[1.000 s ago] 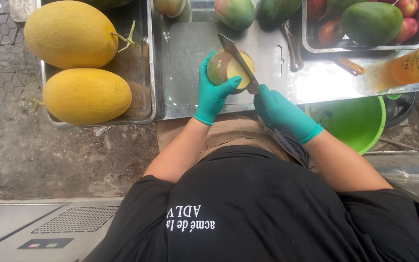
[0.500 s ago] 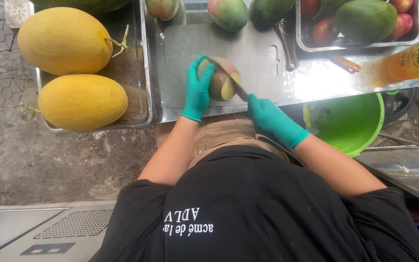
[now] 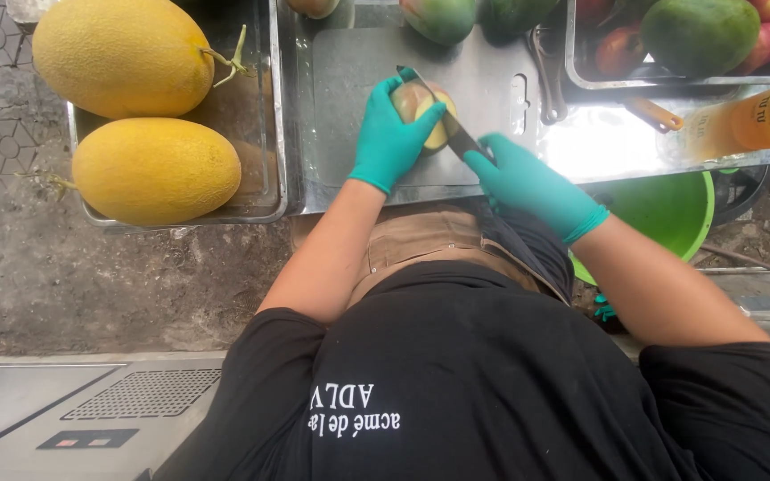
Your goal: Peeling and cutting fresh mangoes into segments at a food stall.
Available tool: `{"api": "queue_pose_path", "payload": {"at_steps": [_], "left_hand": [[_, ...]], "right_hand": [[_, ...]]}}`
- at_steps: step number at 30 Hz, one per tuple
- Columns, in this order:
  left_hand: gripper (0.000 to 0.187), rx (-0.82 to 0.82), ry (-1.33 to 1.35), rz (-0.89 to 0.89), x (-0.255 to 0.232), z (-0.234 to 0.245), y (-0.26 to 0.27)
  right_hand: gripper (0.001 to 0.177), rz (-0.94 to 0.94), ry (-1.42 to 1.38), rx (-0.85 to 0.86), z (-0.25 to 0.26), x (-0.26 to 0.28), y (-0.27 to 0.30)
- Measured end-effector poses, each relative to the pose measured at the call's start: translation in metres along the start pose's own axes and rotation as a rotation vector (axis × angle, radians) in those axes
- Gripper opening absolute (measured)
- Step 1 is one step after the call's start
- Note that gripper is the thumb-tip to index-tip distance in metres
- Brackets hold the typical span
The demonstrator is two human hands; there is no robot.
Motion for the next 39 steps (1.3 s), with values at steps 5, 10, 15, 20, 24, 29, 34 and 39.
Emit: {"api": "queue_pose_path", "payload": {"at_steps": [5,10,15,20,24,29,34,39], "left_hand": [[0.09,0.118,-0.006,0.214,-0.01,0.003,-0.031],[0.091,0.113,-0.029,0.145,0.009,-0.004,-0.029],[0.081,0.098,-0.075,0.196,-0.003,0.003,-0.033],[0.081,0.129,-0.152,0.196,0.004,0.006,-0.048],[0.082,0.13,-0.179,0.274,0.007,0.001,-0.047],[0.082,0.094,-0.212,0.269,0.033,0.007,-0.053],[0.076,0.045,-0.225,0.269,0.034,0.005,-0.062],[0.063,-0.21,-0.256,-0.117,-0.025,-0.012,-0.037]], "right_hand": [[0.032,0.602,0.732,-0.567,0.013,0.049,0.016],[0.028,0.277,0.861,-0.484,0.02,0.071,0.009],[0.028,0.254,0.833,-0.479,0.017,0.061,0.0],[0.024,0.425,0.685,-0.534,-0.01,0.038,-0.014],[0.022,0.583,0.384,-0.561,-0.027,0.018,-0.037],[0.023,0.652,0.376,-0.581,-0.02,0.065,-0.017],[0.032,0.066,0.605,-0.345,0.001,0.107,0.004],[0.033,0.023,0.474,-0.302,0.023,0.07,-0.024]]}}
Point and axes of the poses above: each hand's wrist, its own y-axis away from the middle knuckle, its own z-axis out of the back of the hand, x = y × z, the point moved 4 cm from there along -y, towards the middle knuckle, and after that the axes turned 13 degrees about -z, right-handed, at the moved point
